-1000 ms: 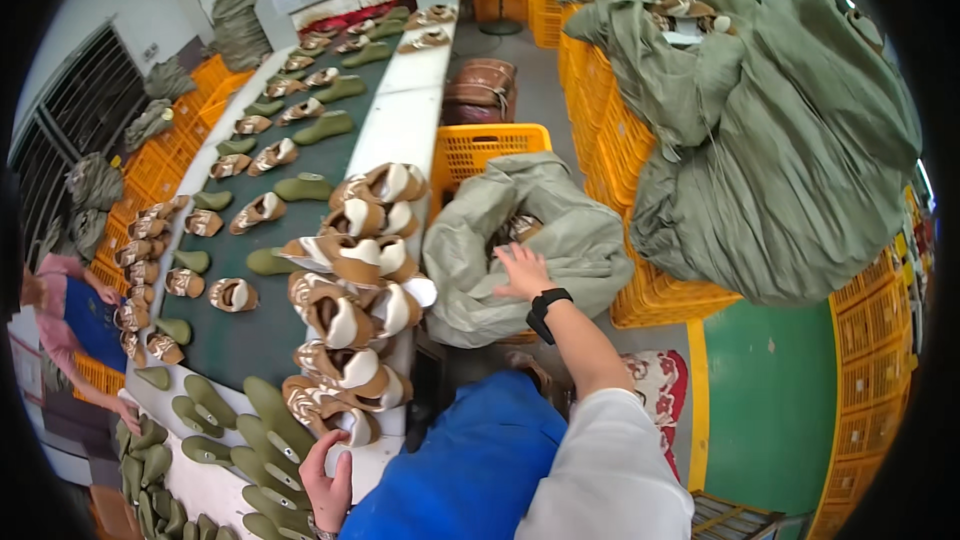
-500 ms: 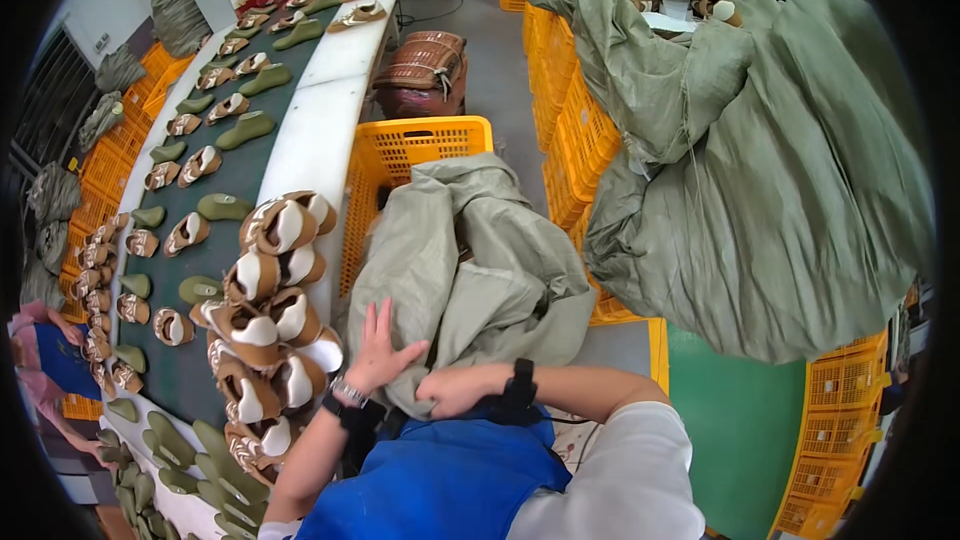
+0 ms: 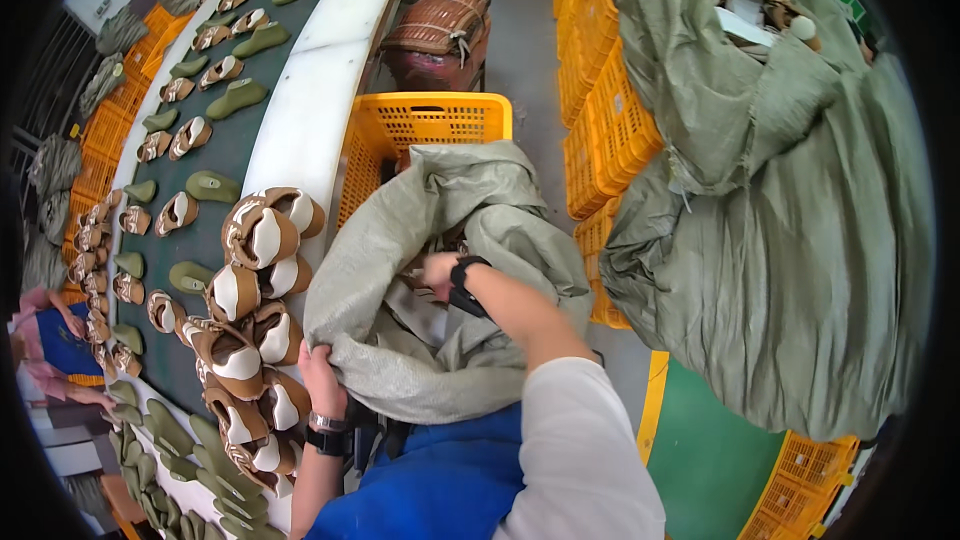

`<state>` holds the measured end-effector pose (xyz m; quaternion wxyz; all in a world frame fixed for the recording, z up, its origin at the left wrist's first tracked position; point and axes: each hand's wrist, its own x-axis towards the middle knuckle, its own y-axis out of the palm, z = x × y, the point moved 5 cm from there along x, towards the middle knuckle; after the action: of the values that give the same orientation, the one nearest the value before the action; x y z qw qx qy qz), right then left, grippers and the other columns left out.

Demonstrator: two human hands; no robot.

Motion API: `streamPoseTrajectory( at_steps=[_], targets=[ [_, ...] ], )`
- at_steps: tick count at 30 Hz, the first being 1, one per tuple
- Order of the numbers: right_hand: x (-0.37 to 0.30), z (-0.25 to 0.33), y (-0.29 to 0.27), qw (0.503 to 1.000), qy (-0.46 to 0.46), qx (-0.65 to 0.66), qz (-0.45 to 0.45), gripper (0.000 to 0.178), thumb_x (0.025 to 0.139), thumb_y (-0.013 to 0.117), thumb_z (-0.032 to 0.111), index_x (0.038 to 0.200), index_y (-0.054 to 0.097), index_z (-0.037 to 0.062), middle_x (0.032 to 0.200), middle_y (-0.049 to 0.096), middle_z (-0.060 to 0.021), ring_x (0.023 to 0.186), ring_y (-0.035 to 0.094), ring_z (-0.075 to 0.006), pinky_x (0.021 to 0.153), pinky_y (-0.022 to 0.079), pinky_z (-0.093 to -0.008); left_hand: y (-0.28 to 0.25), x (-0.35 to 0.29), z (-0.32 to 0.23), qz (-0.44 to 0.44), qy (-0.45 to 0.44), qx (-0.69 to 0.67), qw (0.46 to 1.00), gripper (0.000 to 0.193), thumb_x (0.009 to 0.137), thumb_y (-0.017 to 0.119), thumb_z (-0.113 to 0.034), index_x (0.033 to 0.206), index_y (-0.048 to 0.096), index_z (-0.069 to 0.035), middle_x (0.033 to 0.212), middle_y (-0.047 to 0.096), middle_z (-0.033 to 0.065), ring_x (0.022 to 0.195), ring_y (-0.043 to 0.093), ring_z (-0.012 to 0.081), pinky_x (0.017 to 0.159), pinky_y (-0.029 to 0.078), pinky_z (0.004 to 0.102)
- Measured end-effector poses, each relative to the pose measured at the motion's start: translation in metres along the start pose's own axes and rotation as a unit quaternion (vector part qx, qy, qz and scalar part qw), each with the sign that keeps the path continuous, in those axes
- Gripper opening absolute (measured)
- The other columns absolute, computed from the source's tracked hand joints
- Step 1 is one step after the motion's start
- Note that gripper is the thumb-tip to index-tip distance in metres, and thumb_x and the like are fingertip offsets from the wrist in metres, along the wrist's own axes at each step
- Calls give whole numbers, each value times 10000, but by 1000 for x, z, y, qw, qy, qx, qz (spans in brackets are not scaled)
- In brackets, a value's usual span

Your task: Organizing and pairing shoes and shoe lasts on a workbench in a factory setting.

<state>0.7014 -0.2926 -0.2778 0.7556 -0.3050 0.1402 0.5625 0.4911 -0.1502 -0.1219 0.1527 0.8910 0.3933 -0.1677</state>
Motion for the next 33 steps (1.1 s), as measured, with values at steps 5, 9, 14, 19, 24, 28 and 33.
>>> streamPoseTrajectory(
  at_steps=[5,9,14,19,24,28,33],
  targets=[
    [88,12,-36,916,-118,347,-164,274,875,504,273,991,585,38,869,622,-95,690,553,-201,667,476,-323,-30,-5,18,-49,49,139,988,395,806,422,10,1201,427,30,1142,512,117,1048,477,186,919,357,290],
    [67,-77,48,975,129,8,-183,720,691,692,425,1240,469,15,1147,571,-226,1054,572,-320,863,463,-368,-17,-10,-7,-38,111,240,964,533,810,397,36,1329,279,15,1297,382,170,1197,380,243,1026,268,340],
    [43,-99,118,976,201,42,-70,881,561,781,409,1227,451,-64,1172,551,-244,1075,555,-333,924,432,-368,6,-14,-23,-19,139,320,937,615,797,405,66,1373,198,11,1368,318,188,1281,315,284,1066,225,366],
    [43,-64,90,989,143,-13,-39,517,584,736,284,951,633,-65,963,630,-253,944,617,-341,813,487,-382,32,-18,-41,38,201,531,822,639,769,457,67,1368,244,5,1360,331,241,1277,334,357,1039,291,394],
    [-56,-19,-14,961,25,-180,-209,319,663,591,57,980,624,66,858,647,-177,861,613,-343,744,487,-440,27,-11,-29,97,159,648,739,648,741,504,43,1348,318,-81,1322,365,265,1017,530,415,803,472,422],
    [-182,56,-80,894,-72,-337,-286,277,675,595,55,948,618,96,804,595,-70,791,566,-278,739,471,-351,35,-19,-23,134,118,727,663,653,735,595,-58,1337,348,-103,1301,387,264,918,569,407,704,509,407],
    [-270,143,-90,819,-243,-422,-302,319,664,635,134,982,624,126,833,588,-21,798,559,-238,783,447,-326,94,-55,-113,181,440,569,670,889,598,787,-207,1348,331,-62,1310,392,238,1055,496,384,875,455,404]
  ],
)
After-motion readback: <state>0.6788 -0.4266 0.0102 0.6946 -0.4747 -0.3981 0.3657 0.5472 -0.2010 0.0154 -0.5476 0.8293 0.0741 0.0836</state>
